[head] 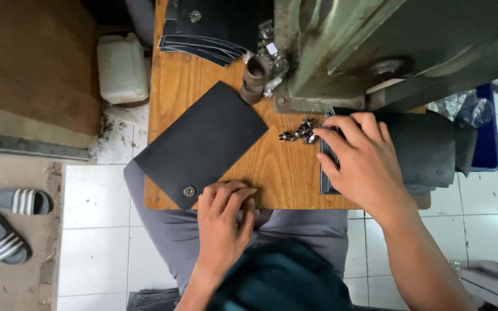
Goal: Assembling leather components by attaching metal hardware using a manual press and hand tools.
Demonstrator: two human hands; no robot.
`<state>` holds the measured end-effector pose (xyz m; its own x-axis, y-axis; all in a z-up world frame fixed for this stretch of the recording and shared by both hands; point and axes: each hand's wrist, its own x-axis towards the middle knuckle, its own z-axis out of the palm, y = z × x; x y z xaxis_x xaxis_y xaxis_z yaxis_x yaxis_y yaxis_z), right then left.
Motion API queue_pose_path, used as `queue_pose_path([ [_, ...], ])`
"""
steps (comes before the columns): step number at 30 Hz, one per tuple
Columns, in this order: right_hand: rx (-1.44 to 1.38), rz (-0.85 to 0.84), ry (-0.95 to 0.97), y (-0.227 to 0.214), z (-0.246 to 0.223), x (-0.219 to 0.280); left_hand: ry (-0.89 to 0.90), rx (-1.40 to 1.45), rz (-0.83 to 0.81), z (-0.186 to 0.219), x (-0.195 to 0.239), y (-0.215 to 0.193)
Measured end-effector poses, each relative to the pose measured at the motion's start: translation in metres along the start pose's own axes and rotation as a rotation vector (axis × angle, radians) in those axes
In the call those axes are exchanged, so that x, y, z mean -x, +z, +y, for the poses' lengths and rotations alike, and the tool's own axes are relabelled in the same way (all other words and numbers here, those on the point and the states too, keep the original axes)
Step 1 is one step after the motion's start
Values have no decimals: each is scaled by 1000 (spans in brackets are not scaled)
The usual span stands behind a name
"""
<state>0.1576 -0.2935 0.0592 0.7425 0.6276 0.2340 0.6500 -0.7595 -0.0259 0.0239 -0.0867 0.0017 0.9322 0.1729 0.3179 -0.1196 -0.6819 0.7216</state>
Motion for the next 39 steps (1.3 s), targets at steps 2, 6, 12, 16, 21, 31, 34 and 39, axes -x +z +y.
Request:
queue_pose_path([
  [2,17,3,-3,1,2,-1,-4,10,-14,-2,1,0],
  [6,61,-6,-31,11,3,-5,-17,32,-8,-1,2,0],
  [12,109,-6,-124,31,-24,-25,-27,10,4,3,1,1],
  [16,225,29,-121,41,-30,-28,-28,39,-2,14,-8,-4],
  [21,-590,99,45,8,-47,-24,-106,287,32,23,-27,-5],
  [31,-669,347,-63,34,-51,1,-243,574,84,14,-51,31],
  [34,-716,392,-22,36,-55,9,-409,829,100,2,-46,40],
  [39,-608,486,87,45,-66,12,-518,1019,206,-7,-43,33],
])
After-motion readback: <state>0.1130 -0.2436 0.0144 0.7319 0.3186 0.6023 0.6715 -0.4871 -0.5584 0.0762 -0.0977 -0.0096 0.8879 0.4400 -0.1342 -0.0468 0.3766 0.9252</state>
